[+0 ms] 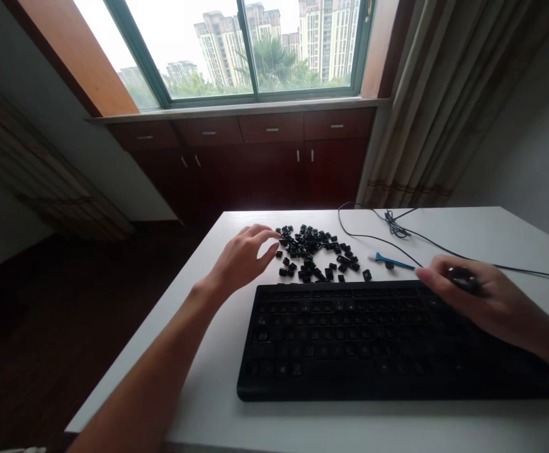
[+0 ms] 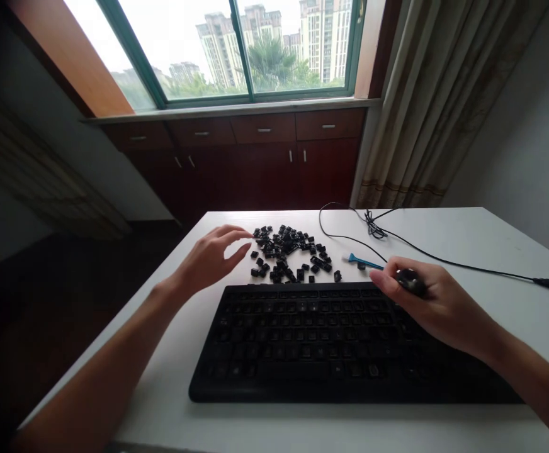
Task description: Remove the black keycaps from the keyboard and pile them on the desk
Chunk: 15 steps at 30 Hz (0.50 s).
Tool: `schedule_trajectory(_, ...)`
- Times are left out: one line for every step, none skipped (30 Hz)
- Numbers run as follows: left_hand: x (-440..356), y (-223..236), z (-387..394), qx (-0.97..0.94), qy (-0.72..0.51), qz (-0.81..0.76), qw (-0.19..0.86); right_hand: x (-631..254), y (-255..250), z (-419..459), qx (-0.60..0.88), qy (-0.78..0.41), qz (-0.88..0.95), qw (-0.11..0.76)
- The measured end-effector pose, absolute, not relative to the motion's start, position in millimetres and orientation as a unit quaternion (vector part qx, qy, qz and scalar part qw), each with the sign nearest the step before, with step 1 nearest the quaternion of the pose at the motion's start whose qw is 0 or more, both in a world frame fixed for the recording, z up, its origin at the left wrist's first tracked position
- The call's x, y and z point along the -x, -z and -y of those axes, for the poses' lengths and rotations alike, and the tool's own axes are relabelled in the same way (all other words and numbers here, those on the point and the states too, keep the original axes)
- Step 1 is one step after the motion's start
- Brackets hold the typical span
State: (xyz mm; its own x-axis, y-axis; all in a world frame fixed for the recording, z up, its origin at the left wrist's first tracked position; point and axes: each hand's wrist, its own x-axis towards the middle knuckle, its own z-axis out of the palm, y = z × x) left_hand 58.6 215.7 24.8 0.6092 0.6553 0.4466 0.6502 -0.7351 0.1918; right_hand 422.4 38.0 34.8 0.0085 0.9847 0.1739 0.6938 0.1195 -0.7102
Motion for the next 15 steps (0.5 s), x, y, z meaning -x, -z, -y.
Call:
schedule_trajectory(-52.6,-19.3,-219.2,-0.895,-0.245,-0.373,0.004,-415.4,-39.4,-46.4,0.618,-0.202,0.690,0.318)
schedule_trajectory(-48.9,-14.0,-220.7,-0.898,-0.236,-0.371,0.006,-407.8,-43.0,-56.9,0.611,-0.184,0.707,0.305)
schedule_trajectory(-47.2,-9.4,-220.7,-0.905,-0.224,-0.362,0.012,-400.1,-45.3,-69.4,0.605,-0.164,0.721,0.297)
schedule_trajectory(-46.9,-5.6,-219.8,-0.912,-0.214,-0.349,0.020,-392.7,-46.1,-83.6,0.599,-0.147,0.733,0.286)
schedule_trajectory(-47.4,-2.8,-218.5,-0.919,-0.207,-0.335,0.027,-385.8,-45.5,-99.1,0.599,-0.135,0.741,0.271)
schedule_trajectory(-48.4,-1.0,-217.2,-0.924,-0.203,-0.321,0.034,-379.6,-43.8,-115.6,0.605,-0.117,0.747,0.249)
schedule_trajectory(-49.3,0.1,-216.2,-0.928,-0.202,-0.310,0.039,-374.1,-41.4,-132.5,0.611,-0.095,0.754,0.222)
schedule_trajectory(-49.9,0.7,-215.8,-0.931,-0.202,-0.300,0.043,-369.2,-38.5,-149.0,0.614,-0.089,0.756,0.207)
schedule_trajectory(-50.1,1.0,-215.9,-0.934,-0.202,-0.290,0.045,-364.8,-35.6,-164.9,0.617,-0.088,0.757,0.197)
schedule_trajectory(-49.8,1.2,-216.4,-0.936,-0.202,-0.283,0.047,-360.8,-32.9,-179.5,0.621,-0.087,0.757,0.185)
schedule_trajectory(-49.2,1.5,-217.1,-0.938,-0.202,-0.278,0.049,-356.9,-30.5,-192.7,0.625,-0.087,0.756,0.173)
schedule_trajectory(-48.4,1.9,-217.9,-0.939,-0.202,-0.274,0.051,-353.2,-28.4,-204.1,0.628,-0.090,0.757,0.158)
schedule_trajectory(-47.6,2.4,-218.7,-0.939,-0.203,-0.272,0.051,-349.6,-26.6,-213.8,0.630,-0.095,0.758,0.141)
schedule_trajectory(-46.8,3.1,-219.3,-0.939,-0.204,-0.271,0.051,-346.3,-24.9,-221.8,0.633,-0.101,0.757,0.122)
schedule_trajectory(-46.2,3.7,-219.7,-0.939,-0.206,-0.270,0.051,-343.3,-23.2,-228.0,0.637,-0.107,0.757,0.104)
